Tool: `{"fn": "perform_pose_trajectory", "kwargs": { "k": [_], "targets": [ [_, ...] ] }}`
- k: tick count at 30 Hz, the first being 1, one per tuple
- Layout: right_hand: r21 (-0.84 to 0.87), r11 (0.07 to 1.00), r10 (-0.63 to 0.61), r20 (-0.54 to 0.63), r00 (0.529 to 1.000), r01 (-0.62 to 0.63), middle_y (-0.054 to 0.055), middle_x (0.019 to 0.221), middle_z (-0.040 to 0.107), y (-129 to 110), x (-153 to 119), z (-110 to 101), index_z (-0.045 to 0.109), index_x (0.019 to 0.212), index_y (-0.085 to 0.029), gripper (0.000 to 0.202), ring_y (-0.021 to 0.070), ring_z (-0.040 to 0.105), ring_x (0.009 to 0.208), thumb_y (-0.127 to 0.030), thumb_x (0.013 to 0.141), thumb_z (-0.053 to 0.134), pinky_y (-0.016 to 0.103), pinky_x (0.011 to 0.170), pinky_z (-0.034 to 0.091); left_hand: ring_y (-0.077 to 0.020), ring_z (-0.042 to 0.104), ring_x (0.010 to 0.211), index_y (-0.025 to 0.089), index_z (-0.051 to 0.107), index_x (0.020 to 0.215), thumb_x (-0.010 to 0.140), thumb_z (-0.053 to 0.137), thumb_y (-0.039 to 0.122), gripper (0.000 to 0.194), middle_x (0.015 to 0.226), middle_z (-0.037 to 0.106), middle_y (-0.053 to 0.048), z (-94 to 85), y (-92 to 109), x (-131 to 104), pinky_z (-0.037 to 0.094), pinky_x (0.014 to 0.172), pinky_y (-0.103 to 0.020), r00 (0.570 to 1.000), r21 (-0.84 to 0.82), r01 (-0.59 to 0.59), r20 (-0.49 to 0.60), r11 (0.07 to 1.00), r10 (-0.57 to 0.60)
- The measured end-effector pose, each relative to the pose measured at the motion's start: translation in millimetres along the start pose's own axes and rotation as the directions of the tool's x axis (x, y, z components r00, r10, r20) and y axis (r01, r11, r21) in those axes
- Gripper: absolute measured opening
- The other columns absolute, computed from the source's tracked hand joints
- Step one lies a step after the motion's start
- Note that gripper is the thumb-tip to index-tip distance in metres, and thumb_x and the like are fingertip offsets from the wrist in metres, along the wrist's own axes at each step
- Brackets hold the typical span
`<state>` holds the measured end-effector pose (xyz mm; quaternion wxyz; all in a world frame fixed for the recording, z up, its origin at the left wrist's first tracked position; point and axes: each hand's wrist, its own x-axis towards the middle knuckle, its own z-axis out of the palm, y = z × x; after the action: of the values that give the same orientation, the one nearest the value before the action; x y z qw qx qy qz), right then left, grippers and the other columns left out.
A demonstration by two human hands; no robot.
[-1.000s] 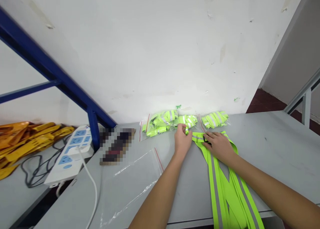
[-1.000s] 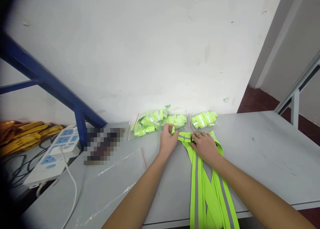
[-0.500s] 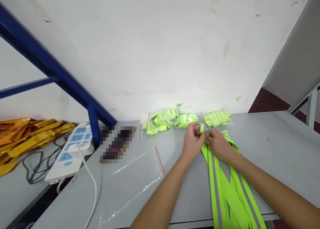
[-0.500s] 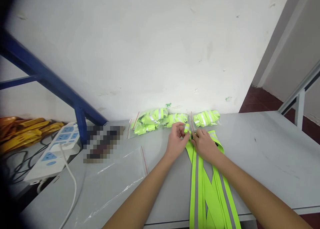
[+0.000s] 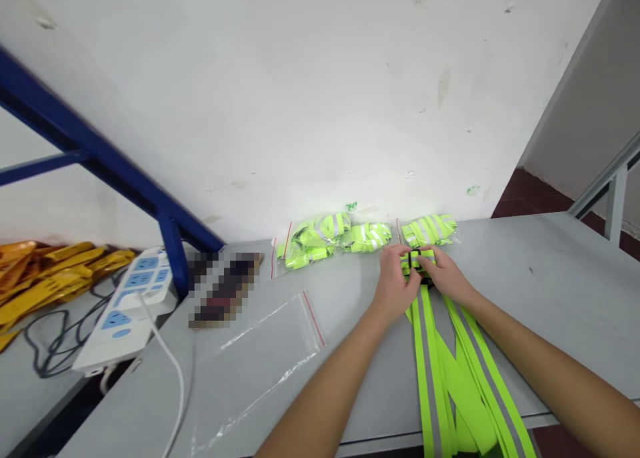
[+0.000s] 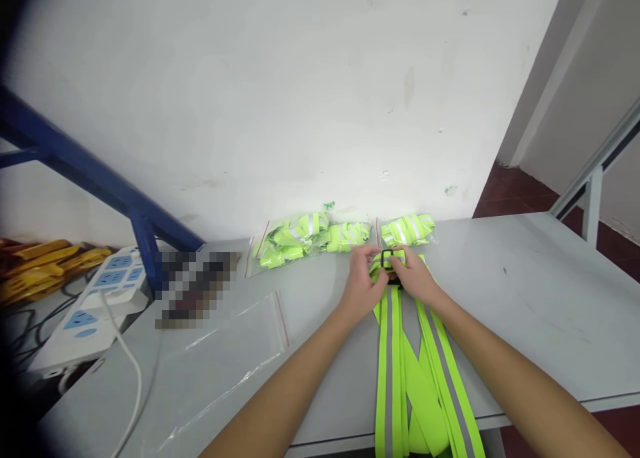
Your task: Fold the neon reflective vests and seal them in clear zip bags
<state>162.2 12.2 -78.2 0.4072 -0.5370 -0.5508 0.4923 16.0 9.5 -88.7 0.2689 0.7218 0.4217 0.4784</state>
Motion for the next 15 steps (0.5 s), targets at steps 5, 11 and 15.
{"fn": "perform_pose_trajectory", "kwargs": {
  "k": [5, 11, 15],
  "targets": [
    [0.105, 0.993, 0.064, -0.085, 0.994, -0.055, -0.004, 0.073, 0.057, 1.2, 4.6, -7.5, 0.051, 0.113, -0.027, 0.035, 0.0169, 0.056, 0.066, -0.042, 0.081, 0.053, 0.030, 0.063, 0.046, -0.0286, 0.046, 0.106, 0.024, 0.064, 0.092, 0.084, 0.051, 0.019, 0.016, 0.115, 0.051, -0.011, 5.4, 5.7, -8.7, 0.039, 0.087, -0.045, 0.962, 0.573, -0.267, 0.208, 0.775, 0.178],
    [0.330, 0.942, 0.105, -0.104, 0.989, -0.066, -0.003, 0.074, 0.055, 15.5, 18.5, -13.0, 0.051, 0.111, -0.026, 0.037, 0.0155, 0.051, 0.062, -0.037, 0.076, 0.056, 0.028, 0.059, 0.043, -0.0346, 0.035, 0.130, 0.026, 0.067, 0.106, 0.088, 0.051, 0.038, 0.027, 0.148, 0.037, -0.010, 5.9, 17.7, -13.4, 0.030, 0.102, -0.056, 0.968, 0.755, -0.239, 0.231, 0.611, 0.094],
    [0.168, 0.985, 0.053, -0.141, 0.989, -0.028, -0.003, 0.073, 0.055, 10.8, 14.0, -14.2, 0.051, 0.107, -0.026, 0.030, 0.0155, 0.050, 0.062, -0.037, 0.079, 0.051, 0.028, 0.060, 0.041, -0.0346, 0.034, 0.134, 0.025, 0.066, 0.112, 0.091, 0.043, 0.051, 0.040, 0.152, 0.033, -0.010, 7.9, 23.0, -14.7, 0.030, 0.102, -0.062, 0.961, 0.804, -0.223, 0.276, 0.551, -0.015]
  ]
}}
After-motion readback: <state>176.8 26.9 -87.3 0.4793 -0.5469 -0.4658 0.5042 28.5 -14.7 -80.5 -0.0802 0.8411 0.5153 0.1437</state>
